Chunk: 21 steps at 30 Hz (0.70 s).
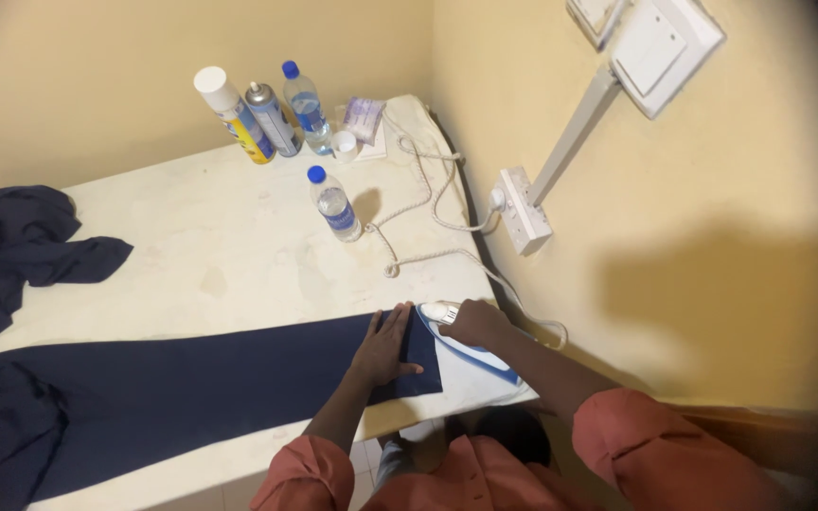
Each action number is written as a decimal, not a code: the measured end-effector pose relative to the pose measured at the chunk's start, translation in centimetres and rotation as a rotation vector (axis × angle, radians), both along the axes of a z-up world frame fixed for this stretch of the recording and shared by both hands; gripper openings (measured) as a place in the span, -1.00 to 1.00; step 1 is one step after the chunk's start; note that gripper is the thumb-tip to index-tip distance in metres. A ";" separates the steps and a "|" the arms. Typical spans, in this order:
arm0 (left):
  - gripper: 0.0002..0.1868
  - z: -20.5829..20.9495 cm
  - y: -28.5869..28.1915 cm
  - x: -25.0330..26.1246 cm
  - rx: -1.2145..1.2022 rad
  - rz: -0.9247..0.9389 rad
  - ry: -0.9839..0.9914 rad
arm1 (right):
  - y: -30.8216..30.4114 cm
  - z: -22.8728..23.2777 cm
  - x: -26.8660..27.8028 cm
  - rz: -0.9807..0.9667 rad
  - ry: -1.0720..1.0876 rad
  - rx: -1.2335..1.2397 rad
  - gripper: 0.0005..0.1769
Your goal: Ironing a pair of dark navy blue trousers on a table.
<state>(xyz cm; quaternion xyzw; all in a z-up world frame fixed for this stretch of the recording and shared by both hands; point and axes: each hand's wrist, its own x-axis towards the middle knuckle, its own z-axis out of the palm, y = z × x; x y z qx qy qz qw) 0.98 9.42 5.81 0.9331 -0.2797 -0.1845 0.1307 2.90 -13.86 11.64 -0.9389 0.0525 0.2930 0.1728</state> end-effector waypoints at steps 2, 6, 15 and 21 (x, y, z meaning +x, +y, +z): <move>0.48 -0.2 0.1 0.0 0.010 -0.008 0.008 | 0.0 -0.1 0.5 -0.022 0.015 -0.003 -0.30; 0.47 0.2 0.1 -0.1 -0.001 -0.008 0.010 | -0.4 -0.6 0.4 -0.069 -0.003 -0.001 -0.28; 0.50 -0.5 1.2 -0.1 -0.049 -0.014 0.014 | 0.7 1.8 -2.4 -0.071 -0.153 0.213 -0.27; 0.52 -1.1 0.7 0.6 -0.106 -0.028 0.018 | 4.3 -0.3 -4.4 -0.136 0.037 0.063 -0.31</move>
